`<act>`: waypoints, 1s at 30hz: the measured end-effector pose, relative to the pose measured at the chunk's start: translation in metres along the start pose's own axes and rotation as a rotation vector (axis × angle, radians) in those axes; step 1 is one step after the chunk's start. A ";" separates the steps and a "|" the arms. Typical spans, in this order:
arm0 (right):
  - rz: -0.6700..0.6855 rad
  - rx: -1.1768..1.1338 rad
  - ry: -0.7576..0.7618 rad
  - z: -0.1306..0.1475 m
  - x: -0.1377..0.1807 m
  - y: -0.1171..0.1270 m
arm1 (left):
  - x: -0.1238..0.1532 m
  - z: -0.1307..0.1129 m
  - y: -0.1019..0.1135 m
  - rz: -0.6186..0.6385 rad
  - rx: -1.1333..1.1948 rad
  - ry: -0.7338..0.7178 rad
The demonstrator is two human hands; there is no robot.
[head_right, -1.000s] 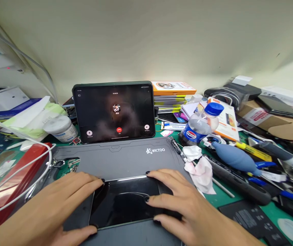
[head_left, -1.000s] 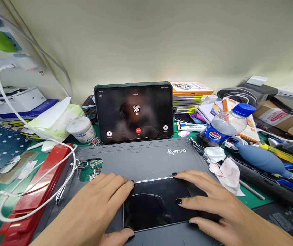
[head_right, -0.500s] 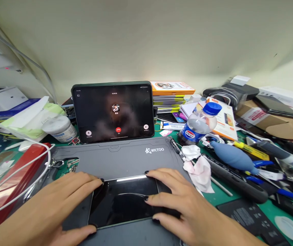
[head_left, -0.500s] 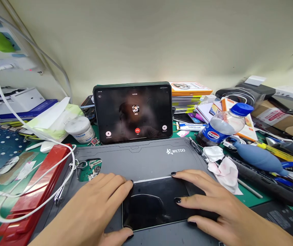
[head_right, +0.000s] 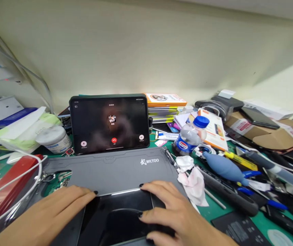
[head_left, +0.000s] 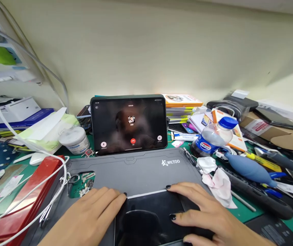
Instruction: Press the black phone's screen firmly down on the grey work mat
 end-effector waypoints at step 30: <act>0.095 -0.240 -0.260 -0.021 0.017 -0.022 | -0.007 0.008 -0.014 -0.009 0.320 0.219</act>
Point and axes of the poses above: each hand's wrist, its own x-axis away from the middle knuckle, its own y-axis out of the back of the hand, z = x × y, the point moved 5 cm from there along -x, towards the middle knuckle, and after that the axes turned 4 degrees about x, right-handed, at the moved point
